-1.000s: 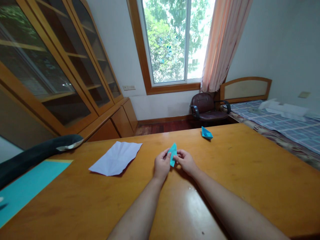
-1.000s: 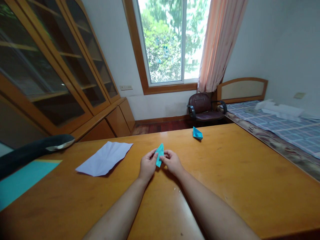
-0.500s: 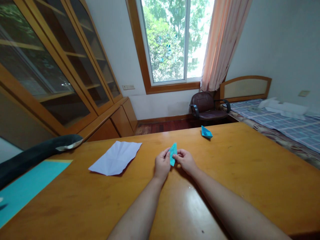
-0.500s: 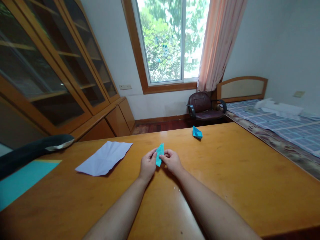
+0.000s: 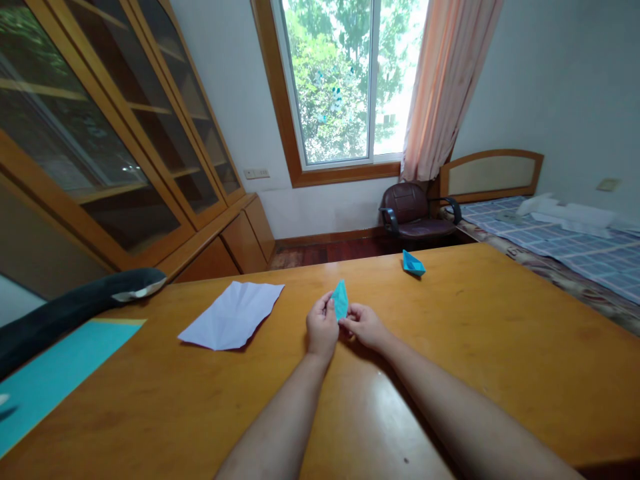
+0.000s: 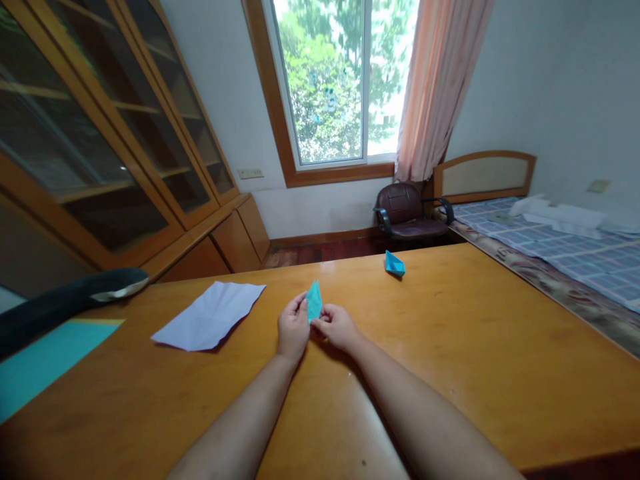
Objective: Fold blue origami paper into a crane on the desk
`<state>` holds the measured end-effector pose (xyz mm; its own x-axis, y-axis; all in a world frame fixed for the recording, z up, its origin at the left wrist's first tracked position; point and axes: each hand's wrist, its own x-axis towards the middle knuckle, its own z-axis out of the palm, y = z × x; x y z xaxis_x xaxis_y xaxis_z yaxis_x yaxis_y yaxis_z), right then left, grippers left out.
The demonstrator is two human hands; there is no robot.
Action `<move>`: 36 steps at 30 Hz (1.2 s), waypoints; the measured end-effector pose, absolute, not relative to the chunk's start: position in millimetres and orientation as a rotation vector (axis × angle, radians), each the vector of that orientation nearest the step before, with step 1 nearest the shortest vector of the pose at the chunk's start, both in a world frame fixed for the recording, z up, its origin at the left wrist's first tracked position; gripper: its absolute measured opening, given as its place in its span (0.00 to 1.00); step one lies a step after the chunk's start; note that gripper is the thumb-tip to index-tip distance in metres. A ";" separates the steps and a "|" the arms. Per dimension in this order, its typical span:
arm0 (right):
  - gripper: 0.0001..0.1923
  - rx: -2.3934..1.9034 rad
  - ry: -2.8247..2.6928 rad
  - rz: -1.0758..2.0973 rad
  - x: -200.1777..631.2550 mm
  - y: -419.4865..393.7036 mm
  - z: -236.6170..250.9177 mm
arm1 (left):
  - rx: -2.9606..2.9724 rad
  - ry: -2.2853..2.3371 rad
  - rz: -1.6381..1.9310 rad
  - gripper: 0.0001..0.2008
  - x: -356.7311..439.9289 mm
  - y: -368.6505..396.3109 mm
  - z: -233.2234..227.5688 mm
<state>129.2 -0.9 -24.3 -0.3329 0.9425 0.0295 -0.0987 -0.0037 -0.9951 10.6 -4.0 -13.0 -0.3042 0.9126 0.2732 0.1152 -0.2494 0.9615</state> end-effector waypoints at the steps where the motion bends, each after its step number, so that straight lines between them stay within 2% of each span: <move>1: 0.13 -0.962 -1.382 1.477 129.0 -0.6 -24.7 | 1.284 1.355 1.626 0.15 11.1 -4.4 -12.4; 9: 0.15 -0.879 -1.341 1.440 127.6 -3.7 -23.9 | 1.062 1.245 1.709 0.15 14.7 -0.5 -15.5; 13: 0.21 -0.841 -1.385 1.196 122.3 -11.9 -20.0 | 0.845 1.136 1.716 0.18 14.6 3.8 -19.8; 17: 0.12 -0.924 -1.588 0.870 121.2 -19.5 -13.4 | 0.724 1.027 1.701 0.19 14.4 4.7 -20.2; 20: 0.06 -0.944 -1.634 0.770 123.2 -20.9 -9.8 | 0.686 0.935 1.696 0.20 14.1 4.9 -18.5; 27: 0.05 -0.933 -1.493 0.800 132.4 -10.2 -13.8 | 0.701 0.739 1.562 0.23 6.7 5.2 -10.9; 33: 0.08 -0.862 -1.430 0.923 140.0 -5.9 -14.5 | 0.774 0.677 1.359 0.27 -1.9 3.4 -9.2; 36: 0.10 -0.825 -1.421 0.987 141.4 -7.7 -10.9 | 0.799 0.652 1.324 0.25 -3.4 2.9 -9.4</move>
<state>141.4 -7.7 -10.9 -0.0911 0.9117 0.4006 -0.0569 0.3969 -0.9161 -3.4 2.9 -9.4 0.1438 0.9892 0.0294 -0.5797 0.0601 0.8126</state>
